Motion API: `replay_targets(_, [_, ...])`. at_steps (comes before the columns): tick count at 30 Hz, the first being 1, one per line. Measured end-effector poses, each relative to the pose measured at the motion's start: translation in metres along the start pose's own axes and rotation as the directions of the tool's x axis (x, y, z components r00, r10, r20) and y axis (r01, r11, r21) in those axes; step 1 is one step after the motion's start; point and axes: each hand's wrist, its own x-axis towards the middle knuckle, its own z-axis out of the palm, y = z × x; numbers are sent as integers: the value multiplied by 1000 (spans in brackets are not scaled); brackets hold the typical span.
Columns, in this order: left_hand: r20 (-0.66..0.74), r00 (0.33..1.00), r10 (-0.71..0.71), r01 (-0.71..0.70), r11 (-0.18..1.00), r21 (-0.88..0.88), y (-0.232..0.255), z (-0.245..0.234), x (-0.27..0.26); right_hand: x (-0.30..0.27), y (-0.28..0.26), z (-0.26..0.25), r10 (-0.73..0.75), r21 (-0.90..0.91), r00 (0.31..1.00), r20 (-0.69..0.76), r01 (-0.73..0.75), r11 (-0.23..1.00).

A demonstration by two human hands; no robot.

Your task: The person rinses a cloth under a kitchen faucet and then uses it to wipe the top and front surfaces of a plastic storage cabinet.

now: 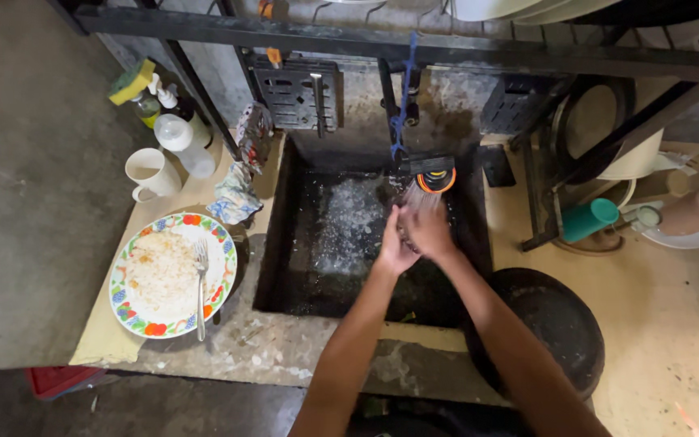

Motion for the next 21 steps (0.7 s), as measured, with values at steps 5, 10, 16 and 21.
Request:
replay_targets(5, [-102, 993, 54, -41, 990, 132, -3, -36, 39, 6, -4, -36, -32, -135, 933, 359, 86, 987])
replay_targets(10, [-141, 982, 125, -115, 991, 75, 4, -32, 46, 2, 6, 9, -130, 218, 990, 56, 115, 969])
replay_targets(16, [-255, 915, 312, -103, 792, 601, -2, -13, 37, 0, 44, 34, 439, 850, 796, 417, -512, 120])
replay_targets(21, [-205, 666, 717, -134, 385, 913, 6, -25, 28, -14, 37, 30, 328, 958, 905, 271, -222, -180])
